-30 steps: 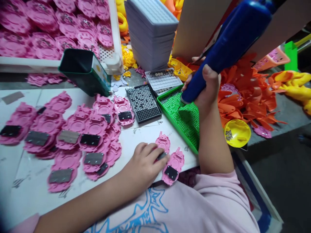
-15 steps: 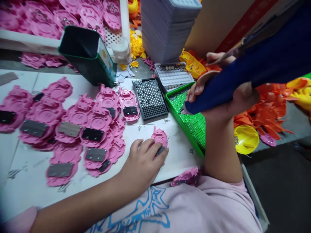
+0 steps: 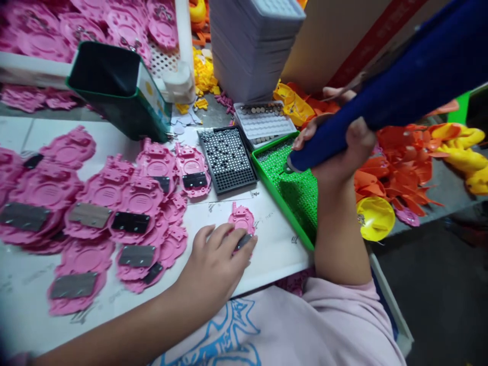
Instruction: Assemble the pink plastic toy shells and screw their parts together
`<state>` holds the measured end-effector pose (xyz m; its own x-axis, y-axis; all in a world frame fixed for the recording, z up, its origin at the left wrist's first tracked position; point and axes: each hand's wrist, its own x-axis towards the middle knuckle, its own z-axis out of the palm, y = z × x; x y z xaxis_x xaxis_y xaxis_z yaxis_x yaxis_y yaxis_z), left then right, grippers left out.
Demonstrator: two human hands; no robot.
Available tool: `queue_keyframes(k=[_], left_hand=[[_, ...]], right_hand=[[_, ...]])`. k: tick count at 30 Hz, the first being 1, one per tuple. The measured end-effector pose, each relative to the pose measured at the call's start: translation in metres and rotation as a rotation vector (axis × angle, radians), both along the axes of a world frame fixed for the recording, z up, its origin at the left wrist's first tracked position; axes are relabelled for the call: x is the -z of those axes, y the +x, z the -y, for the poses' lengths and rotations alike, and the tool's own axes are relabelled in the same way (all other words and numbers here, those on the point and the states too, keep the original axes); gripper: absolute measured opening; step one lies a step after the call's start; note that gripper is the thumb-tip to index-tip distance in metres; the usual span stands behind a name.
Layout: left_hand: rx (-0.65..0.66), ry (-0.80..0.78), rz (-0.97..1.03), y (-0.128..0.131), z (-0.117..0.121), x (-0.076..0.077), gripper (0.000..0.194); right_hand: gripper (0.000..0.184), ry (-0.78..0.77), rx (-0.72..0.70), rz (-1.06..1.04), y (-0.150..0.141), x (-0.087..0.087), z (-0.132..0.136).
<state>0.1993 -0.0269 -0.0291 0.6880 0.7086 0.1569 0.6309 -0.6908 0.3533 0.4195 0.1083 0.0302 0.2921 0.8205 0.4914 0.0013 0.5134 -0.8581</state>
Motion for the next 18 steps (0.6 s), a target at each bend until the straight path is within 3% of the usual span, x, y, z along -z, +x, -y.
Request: queue_keyframes(k=[7, 13, 18], left_hand=[[-0.007, 0.022, 0.037, 0.0000, -0.0005, 0.0017, 0.032], [-0.003, 0.018, 0.043, -0.0002, -0.0010, 0.0014, 0.032], [-0.007, 0.023, 0.040, 0.0006, 0.0000, 0.0025, 0.031]], right_hand=[[0.039, -0.139, 0.048, 0.024, 0.0044, 0.0060, 0.0012], [0.036, -0.093, -0.055, -0.045, 0.0059, 0.0077, -0.0021], [0.032, -0.060, 0.001, -0.028, 0.0060, 0.0086, -0.0052]])
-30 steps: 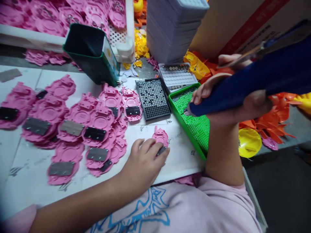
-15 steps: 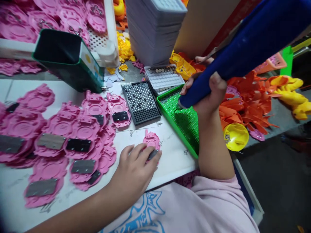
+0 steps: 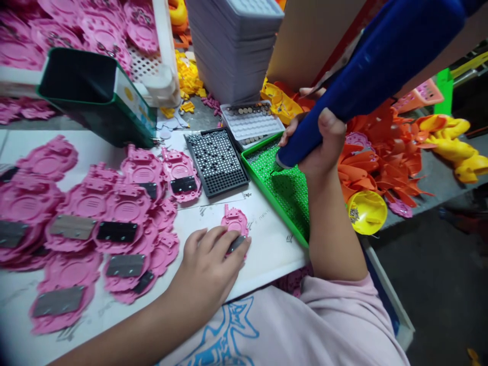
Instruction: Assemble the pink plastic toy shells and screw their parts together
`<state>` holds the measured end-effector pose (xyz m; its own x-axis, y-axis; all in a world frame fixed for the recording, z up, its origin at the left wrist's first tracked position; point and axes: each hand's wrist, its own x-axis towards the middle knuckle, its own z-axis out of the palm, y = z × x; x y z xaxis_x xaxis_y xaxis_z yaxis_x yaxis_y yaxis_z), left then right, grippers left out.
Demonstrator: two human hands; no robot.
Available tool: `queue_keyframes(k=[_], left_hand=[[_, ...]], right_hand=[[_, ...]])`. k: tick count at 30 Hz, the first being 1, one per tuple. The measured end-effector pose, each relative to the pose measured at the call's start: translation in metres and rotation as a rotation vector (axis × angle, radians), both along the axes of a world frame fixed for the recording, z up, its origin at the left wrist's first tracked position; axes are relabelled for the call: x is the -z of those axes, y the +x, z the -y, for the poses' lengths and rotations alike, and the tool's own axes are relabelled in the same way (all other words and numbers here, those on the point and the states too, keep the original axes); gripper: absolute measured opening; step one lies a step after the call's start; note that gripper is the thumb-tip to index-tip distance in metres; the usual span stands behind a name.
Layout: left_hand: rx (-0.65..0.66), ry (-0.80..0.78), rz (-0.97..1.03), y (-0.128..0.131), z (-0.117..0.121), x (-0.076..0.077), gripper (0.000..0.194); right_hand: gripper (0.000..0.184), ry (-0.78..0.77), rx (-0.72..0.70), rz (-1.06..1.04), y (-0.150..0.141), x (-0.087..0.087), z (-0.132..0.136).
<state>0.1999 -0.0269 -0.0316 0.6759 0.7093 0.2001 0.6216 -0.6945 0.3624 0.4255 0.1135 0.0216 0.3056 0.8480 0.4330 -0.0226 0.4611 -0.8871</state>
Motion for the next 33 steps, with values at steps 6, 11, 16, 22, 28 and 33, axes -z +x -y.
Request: queue_keyframes(k=[6, 11, 16, 22, 28, 33], left_hand=[[-0.009, 0.012, -0.007, 0.001, 0.000, 0.001, 0.030], [-0.003, -0.004, -0.027, 0.001, 0.000, 0.000, 0.031], [-0.008, 0.006, -0.028, 0.001, 0.000, -0.001, 0.031], [-0.006, -0.001, -0.029, 0.000, 0.000, -0.001, 0.031], [-0.004, -0.010, -0.029, 0.000, 0.000, -0.001, 0.031], [-0.006, 0.009, -0.020, 0.000, -0.001, -0.001, 0.031]], right_hand=[[0.043, 0.103, -0.017, -0.008, 0.008, -0.012, 0.000], [0.052, 0.122, -0.057, -0.009, 0.009, -0.024, 0.009], [0.043, 0.084, -0.048, 0.027, 0.001, -0.009, 0.004], [0.036, 0.030, -0.008, 0.025, 0.001, 0.002, 0.000], [0.034, 0.047, -0.003, -0.003, 0.000, 0.000, 0.001], [0.034, 0.015, -0.019, -0.046, -0.003, -0.002, -0.001]])
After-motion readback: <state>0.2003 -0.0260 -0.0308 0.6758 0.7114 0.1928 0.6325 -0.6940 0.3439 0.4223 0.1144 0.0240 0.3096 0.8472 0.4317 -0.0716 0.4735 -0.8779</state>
